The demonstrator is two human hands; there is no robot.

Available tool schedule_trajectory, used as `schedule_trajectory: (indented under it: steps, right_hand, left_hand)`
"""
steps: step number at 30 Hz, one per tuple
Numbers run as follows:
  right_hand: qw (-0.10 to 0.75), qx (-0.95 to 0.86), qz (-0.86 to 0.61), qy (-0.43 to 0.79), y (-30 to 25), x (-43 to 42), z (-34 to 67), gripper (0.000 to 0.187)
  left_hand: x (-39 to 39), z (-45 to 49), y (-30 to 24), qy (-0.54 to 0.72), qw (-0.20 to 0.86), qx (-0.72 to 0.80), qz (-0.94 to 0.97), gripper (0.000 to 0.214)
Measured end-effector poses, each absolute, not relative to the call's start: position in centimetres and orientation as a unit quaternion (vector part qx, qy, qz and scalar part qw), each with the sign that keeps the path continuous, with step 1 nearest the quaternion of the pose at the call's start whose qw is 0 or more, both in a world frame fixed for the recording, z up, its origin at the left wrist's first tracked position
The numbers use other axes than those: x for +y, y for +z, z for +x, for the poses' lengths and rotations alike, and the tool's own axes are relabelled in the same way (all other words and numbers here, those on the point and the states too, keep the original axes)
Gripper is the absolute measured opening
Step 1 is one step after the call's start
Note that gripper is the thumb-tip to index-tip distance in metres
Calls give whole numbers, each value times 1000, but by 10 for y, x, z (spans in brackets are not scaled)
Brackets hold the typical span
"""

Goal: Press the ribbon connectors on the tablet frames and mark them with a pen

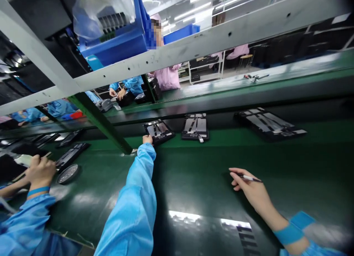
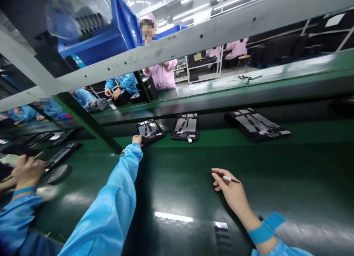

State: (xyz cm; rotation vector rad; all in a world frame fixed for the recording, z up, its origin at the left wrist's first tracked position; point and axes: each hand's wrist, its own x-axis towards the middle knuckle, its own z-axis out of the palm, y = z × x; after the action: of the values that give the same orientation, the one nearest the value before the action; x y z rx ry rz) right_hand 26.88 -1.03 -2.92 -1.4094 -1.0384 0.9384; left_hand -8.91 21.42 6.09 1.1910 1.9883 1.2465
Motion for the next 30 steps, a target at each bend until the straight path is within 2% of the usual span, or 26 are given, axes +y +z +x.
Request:
schedule_trajectory:
  steps: [4,9,13,16,21,26,30]
  right_hand:
    - [590,-380,-589,400,-30,-11,272,54]
    - [653,-300,-565,406,-20,-13,267,55]
    - [637,-316,-568,414,-14,-12,265,61]
    - [605,-376,-574,404,-15,-19,274,55]
    - [524,-484,-587,381,-18,-50,288,35]
    - [507,-500,-586,386,-18,-60,289,36]
    - [509,-487,-612,360,-7,-59,294,35]
  left_hand:
    - [185,-80,68,476,346,706,394,35]
    - [92,-69,58,477,435,641,415,35]
    - [21,-30,28,430,510,586,460,55]
    - [-1,-1,14,383,544,550,504,57]
    - [-1,0,17,320,538,519,583,40]
    - [-17,-8,13,234,433,469,733,49]
    - [-25,-1,16,217,355,448,791,48]
